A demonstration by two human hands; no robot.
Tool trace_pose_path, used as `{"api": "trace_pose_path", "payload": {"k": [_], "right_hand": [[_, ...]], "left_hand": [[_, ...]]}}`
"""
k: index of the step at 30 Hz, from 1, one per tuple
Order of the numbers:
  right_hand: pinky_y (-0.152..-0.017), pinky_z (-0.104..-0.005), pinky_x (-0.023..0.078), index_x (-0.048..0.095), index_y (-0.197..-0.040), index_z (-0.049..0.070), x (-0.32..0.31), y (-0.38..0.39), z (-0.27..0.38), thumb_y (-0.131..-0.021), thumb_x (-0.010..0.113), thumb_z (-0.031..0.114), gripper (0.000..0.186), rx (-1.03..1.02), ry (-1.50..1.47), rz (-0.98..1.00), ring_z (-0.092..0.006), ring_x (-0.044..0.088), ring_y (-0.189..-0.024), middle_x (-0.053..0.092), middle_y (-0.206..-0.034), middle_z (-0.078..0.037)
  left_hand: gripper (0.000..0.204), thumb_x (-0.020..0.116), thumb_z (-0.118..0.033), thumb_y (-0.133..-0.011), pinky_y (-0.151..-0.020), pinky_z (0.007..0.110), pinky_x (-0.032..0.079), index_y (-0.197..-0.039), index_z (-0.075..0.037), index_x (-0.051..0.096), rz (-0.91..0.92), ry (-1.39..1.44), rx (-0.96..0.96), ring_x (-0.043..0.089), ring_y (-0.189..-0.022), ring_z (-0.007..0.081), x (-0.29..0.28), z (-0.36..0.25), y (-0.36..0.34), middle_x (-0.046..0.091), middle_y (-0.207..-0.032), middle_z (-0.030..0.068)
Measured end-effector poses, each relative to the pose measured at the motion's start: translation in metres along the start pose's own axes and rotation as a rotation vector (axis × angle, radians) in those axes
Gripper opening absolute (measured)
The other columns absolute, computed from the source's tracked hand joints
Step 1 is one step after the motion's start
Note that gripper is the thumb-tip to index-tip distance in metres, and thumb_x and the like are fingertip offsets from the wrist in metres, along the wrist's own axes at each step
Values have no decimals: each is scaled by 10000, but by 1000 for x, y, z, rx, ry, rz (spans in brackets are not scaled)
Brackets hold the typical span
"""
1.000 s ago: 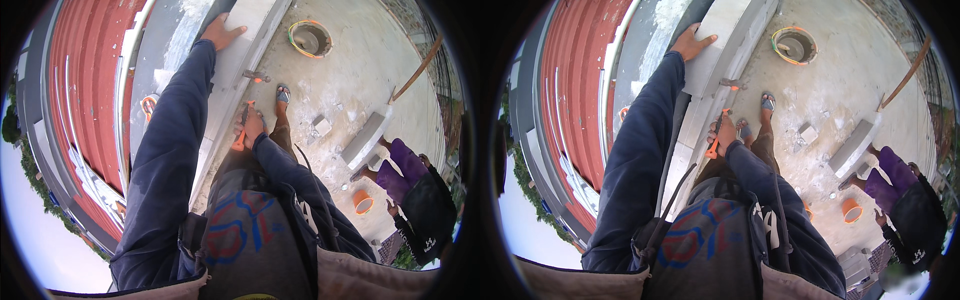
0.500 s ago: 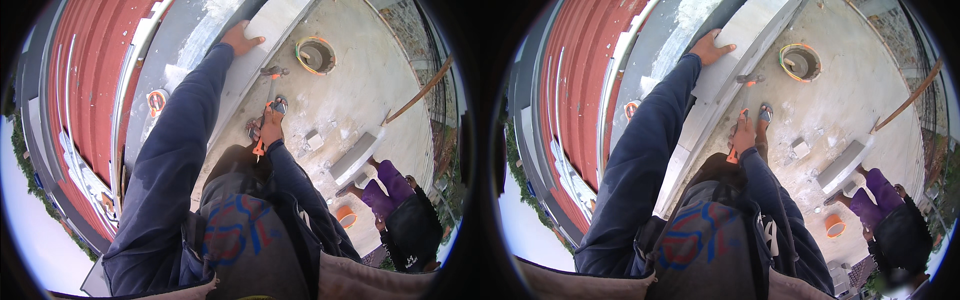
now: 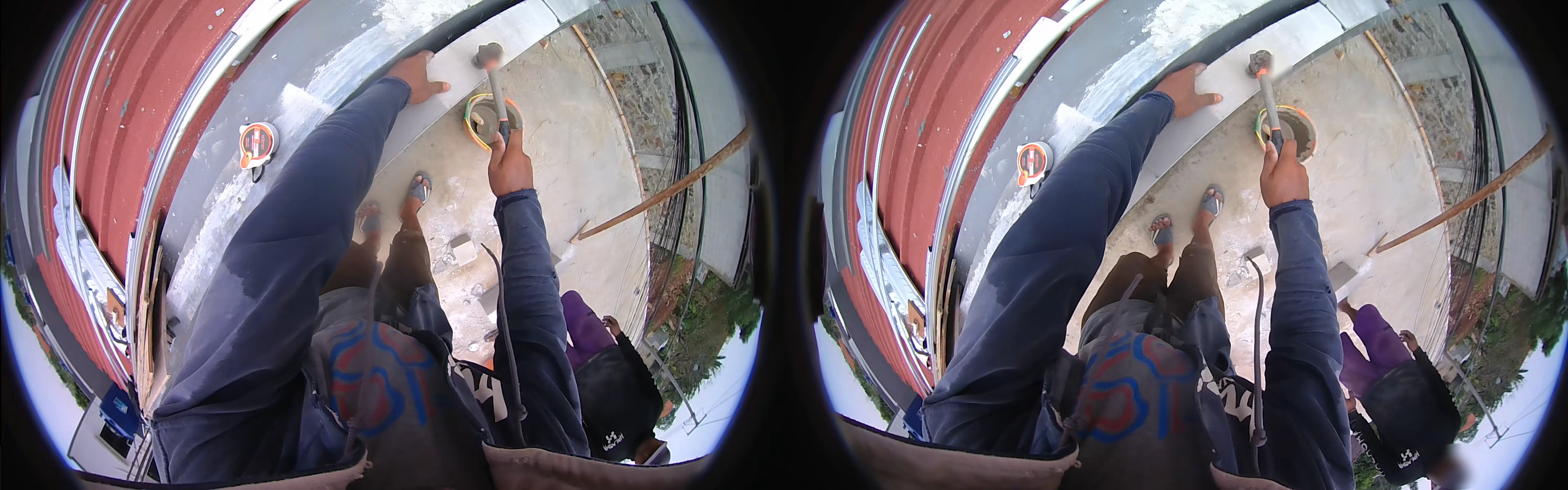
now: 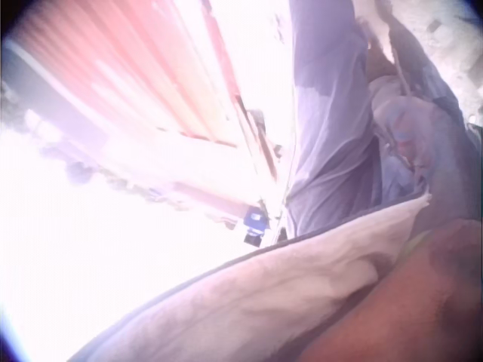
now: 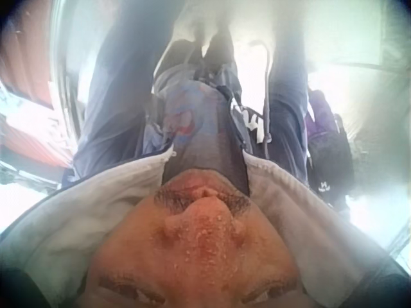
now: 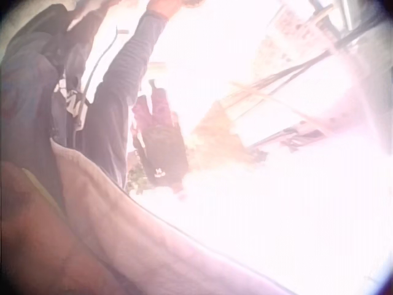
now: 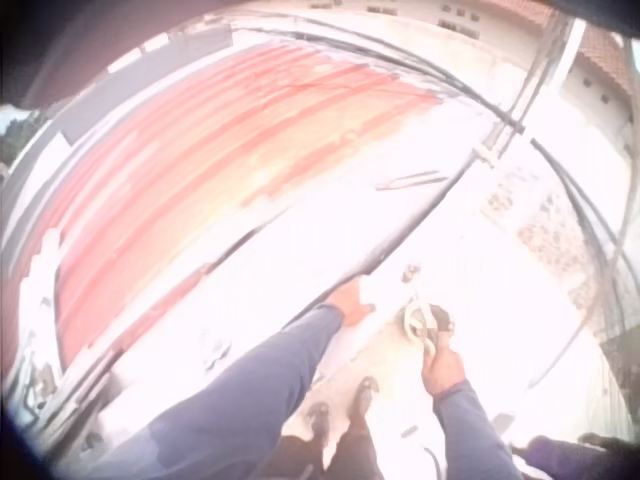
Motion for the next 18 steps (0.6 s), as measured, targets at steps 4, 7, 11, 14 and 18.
{"api": "trace_pose_path", "payload": {"k": [4, 7, 11, 14, 18], "right_hand": [[-631, -616, 493, 520, -1242, 67, -11, 16, 26, -1113, 503, 325, 289, -70, -182, -71, -535, 683, -771, 697, -812, -302], [-634, -618, 500, 508, -1228, 52, -7, 30, 32, -1115, 492, 339, 308, -57, -239, -147, -547, 679, -771, 699, -820, -309], [-663, -647, 508, 457, -1161, 61, 28, 15, 9, -1109, 494, 364, 309, 15, -67, -42, -571, 668, -800, 688, -848, -341], [-685, -660, 502, 455, -1161, 66, 28, 13, 3, -1105, 499, 367, 310, 17, -84, 1, -571, 667, -814, 688, -862, -346], [-708, -648, 508, 475, -1148, 66, 25, 10, 6, -1101, 511, 374, 313, 4, -60, -27, -568, 668, -836, 694, -875, -339]], "left_hand": [[972, 804, -567, -873, -1195, 422, 436, -1597, -44, 422, -36, -49, -36, 553, -1419, 365, -2, 8, 2, 558, -1529, 255], [975, 804, -575, -873, -1201, 430, 432, -1603, -55, 420, -28, -24, -76, 544, -1429, 370, 2, 6, 5, 549, -1542, 249], [967, 766, -611, -887, -1193, 436, 439, -1608, -69, 418, -60, -56, -25, 562, -1408, 373, 8, 17, 0, 563, -1528, 247], [1008, 749, -647, -880, -1195, 428, 433, -1619, -63, 389, -42, -69, -44, 560, -1407, 370, 5, 16, 14, 555, -1531, 258], [1022, 782, -608, -875, -1200, 412, 423, -1635, -72, 358, 63, 2, -94, 544, -1423, 351, -5, 44, 60, 550, -1531, 263]]}}
Point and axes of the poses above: each hand's wrist, its own y-axis away from the middle knuckle, its own x-axis out of the palm, z = x × y, the point moved 6 cm from there along -y, towards the middle knuckle
